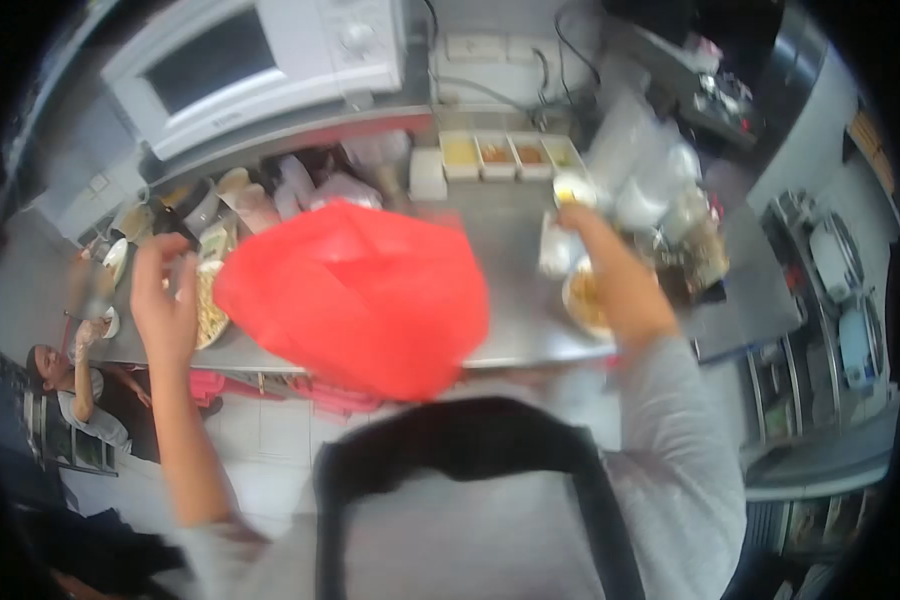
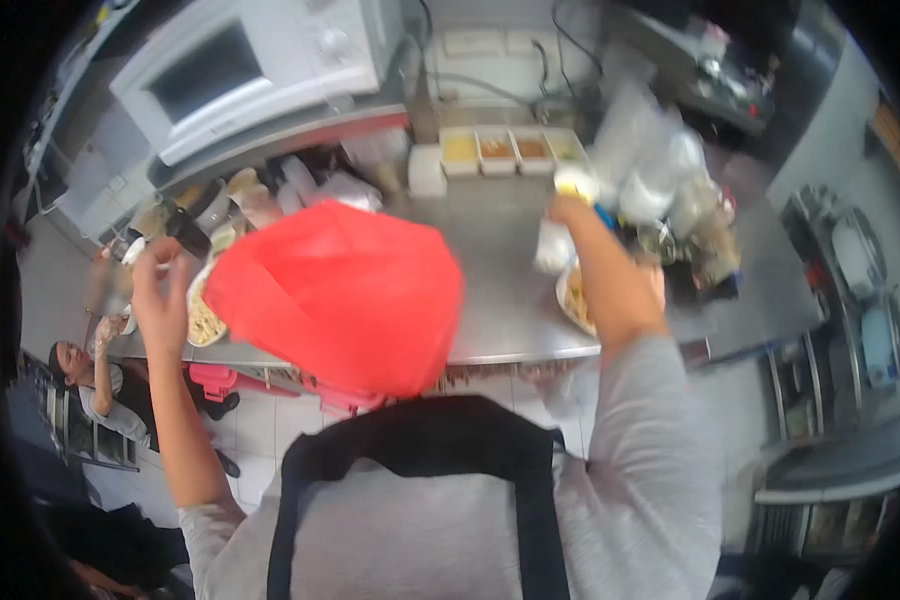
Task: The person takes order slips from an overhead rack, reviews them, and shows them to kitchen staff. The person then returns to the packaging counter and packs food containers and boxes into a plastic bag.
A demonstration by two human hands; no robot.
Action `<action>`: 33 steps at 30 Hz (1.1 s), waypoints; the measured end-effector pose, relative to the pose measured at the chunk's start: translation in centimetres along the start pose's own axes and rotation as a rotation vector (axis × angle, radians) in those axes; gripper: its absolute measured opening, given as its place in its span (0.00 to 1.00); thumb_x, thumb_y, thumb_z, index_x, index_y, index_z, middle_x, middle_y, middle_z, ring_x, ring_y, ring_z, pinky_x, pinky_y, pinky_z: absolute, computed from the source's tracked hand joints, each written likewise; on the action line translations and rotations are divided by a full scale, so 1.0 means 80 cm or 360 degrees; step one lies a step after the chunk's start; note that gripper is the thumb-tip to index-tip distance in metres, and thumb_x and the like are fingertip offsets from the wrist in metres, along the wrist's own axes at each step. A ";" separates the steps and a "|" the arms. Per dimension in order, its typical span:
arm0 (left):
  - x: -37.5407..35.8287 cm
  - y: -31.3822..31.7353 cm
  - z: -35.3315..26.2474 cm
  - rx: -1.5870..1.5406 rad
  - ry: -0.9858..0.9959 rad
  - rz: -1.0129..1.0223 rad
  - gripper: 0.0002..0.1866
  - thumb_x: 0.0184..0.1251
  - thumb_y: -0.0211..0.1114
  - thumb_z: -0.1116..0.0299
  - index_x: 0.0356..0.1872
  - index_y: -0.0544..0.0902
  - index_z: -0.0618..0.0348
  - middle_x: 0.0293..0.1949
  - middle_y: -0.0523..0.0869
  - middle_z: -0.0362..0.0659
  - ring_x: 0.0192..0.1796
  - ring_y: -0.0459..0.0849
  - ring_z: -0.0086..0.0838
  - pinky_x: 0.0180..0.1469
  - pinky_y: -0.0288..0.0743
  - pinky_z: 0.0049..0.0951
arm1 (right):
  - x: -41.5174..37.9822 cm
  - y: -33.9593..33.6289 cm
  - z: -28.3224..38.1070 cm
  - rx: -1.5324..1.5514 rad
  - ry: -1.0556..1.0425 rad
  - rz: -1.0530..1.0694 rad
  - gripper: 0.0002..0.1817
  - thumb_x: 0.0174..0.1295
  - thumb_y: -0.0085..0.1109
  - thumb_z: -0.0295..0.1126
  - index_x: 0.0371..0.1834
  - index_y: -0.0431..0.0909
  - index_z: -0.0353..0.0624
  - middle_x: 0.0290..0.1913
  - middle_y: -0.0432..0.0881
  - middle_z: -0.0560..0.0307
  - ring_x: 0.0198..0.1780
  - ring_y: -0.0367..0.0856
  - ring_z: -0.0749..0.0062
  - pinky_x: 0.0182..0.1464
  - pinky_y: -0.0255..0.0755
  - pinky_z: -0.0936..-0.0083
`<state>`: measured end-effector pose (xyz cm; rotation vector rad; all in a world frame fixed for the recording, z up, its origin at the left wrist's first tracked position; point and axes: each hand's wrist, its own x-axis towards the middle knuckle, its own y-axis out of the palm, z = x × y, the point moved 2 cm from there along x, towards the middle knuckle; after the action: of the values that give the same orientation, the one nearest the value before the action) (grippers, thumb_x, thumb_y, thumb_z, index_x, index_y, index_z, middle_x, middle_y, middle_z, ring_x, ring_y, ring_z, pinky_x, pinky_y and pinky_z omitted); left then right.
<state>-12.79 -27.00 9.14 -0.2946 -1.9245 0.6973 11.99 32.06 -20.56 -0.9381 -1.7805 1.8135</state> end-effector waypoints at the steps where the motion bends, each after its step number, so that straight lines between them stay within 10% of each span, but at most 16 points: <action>1: -0.004 -0.001 -0.003 -0.0194 0.0188 0.0054 0.13 0.52 0.64 0.74 0.41 0.77 0.63 0.42 0.80 0.47 0.45 0.79 0.37 0.49 0.71 0.32 | -0.003 0.019 0.004 0.0030 0.0098 0.0131 0.23 0.55 0.52 0.41 0.52 0.73 0.40 0.51 0.78 0.42 0.53 0.77 0.53 0.54 0.70 0.63; 5: -0.031 -0.004 -0.085 -0.0049 0.0540 0.0792 0.33 0.40 0.75 0.51 0.46 0.78 0.62 0.51 0.76 0.54 0.59 0.69 0.49 0.64 0.58 0.50 | -0.054 0.042 0.033 0.0271 0.0468 0.0010 0.33 0.55 0.52 0.37 0.65 0.55 0.42 0.55 0.74 0.38 0.57 0.75 0.53 0.58 0.68 0.63; 8: -0.054 0.011 -0.106 -0.0096 0.0642 0.1127 0.36 0.42 0.73 0.47 0.50 0.76 0.62 0.49 0.76 0.54 0.52 0.75 0.49 0.60 0.61 0.49 | -0.046 0.041 0.080 0.0644 0.0550 -0.0111 0.39 0.56 0.52 0.34 0.71 0.46 0.41 0.57 0.72 0.35 0.59 0.73 0.52 0.60 0.67 0.62; 12: -0.063 0.014 -0.155 -0.0359 0.0731 0.1195 0.30 0.46 0.71 0.50 0.49 0.76 0.56 0.45 0.78 0.50 0.42 0.78 0.46 0.51 0.69 0.43 | -0.003 0.063 0.104 0.0579 0.0231 -0.0199 0.30 0.51 0.59 0.36 0.57 0.67 0.35 0.50 0.78 0.37 0.54 0.76 0.50 0.56 0.70 0.62; 15: -0.074 0.015 -0.194 -0.0452 0.0868 0.1322 0.15 0.56 0.62 0.57 0.40 0.78 0.54 0.37 0.79 0.48 0.39 0.79 0.41 0.45 0.73 0.37 | -0.080 -0.080 0.142 0.0579 -0.0181 -0.0207 0.20 0.40 0.65 0.37 0.35 0.82 0.34 0.37 0.82 0.38 0.40 0.82 0.50 0.42 0.75 0.63; 19: -0.097 0.043 -0.207 -0.0505 0.0846 0.1558 0.13 0.55 0.57 0.67 0.43 0.78 0.49 0.39 0.78 0.46 0.41 0.78 0.41 0.43 0.72 0.37 | -0.135 -0.212 0.166 0.1557 -0.0319 -0.0373 0.18 0.50 0.62 0.38 0.41 0.78 0.39 0.32 0.81 0.55 0.33 0.79 0.72 0.36 0.73 0.72; 23: -0.113 0.061 -0.209 -0.0477 0.0844 0.1659 0.16 0.55 0.54 0.72 0.46 0.78 0.49 0.42 0.77 0.46 0.43 0.77 0.41 0.43 0.73 0.39 | -0.275 -0.347 0.278 0.2990 -0.1371 -0.0004 0.16 0.62 0.53 0.37 0.48 0.73 0.40 0.40 0.79 0.53 0.43 0.79 0.67 0.44 0.73 0.71; 25: -0.111 0.061 -0.210 -0.0443 0.0893 0.1655 0.14 0.58 0.53 0.70 0.45 0.78 0.50 0.39 0.79 0.47 0.42 0.80 0.40 0.42 0.73 0.39 | -0.309 -0.363 0.333 0.2896 -0.2139 0.0849 0.16 0.63 0.52 0.34 0.51 0.72 0.40 0.47 0.77 0.48 0.52 0.75 0.63 0.52 0.71 0.65; 27: -0.108 0.052 -0.208 -0.0435 0.0887 0.1734 0.15 0.57 0.53 0.70 0.47 0.77 0.49 0.38 0.79 0.48 0.40 0.80 0.41 0.40 0.74 0.39 | -0.301 -0.326 0.362 0.2215 -0.2211 0.1113 0.17 0.60 0.54 0.32 0.52 0.72 0.41 0.47 0.78 0.49 0.52 0.76 0.62 0.52 0.71 0.63; 33: -0.109 0.029 -0.200 -0.0342 0.0732 0.2028 0.19 0.58 0.53 0.71 0.52 0.72 0.49 0.33 0.79 0.49 0.34 0.82 0.42 0.36 0.76 0.39 | -0.284 -0.277 0.382 -0.0188 -0.1531 0.0542 0.20 0.52 0.57 0.27 0.51 0.75 0.42 0.36 0.82 0.46 0.42 0.81 0.55 0.44 0.73 0.61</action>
<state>5.05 -24.03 6.24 -1.7274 -1.1909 1.0705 2.08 -3.59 3.44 -0.4104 -2.3781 2.6906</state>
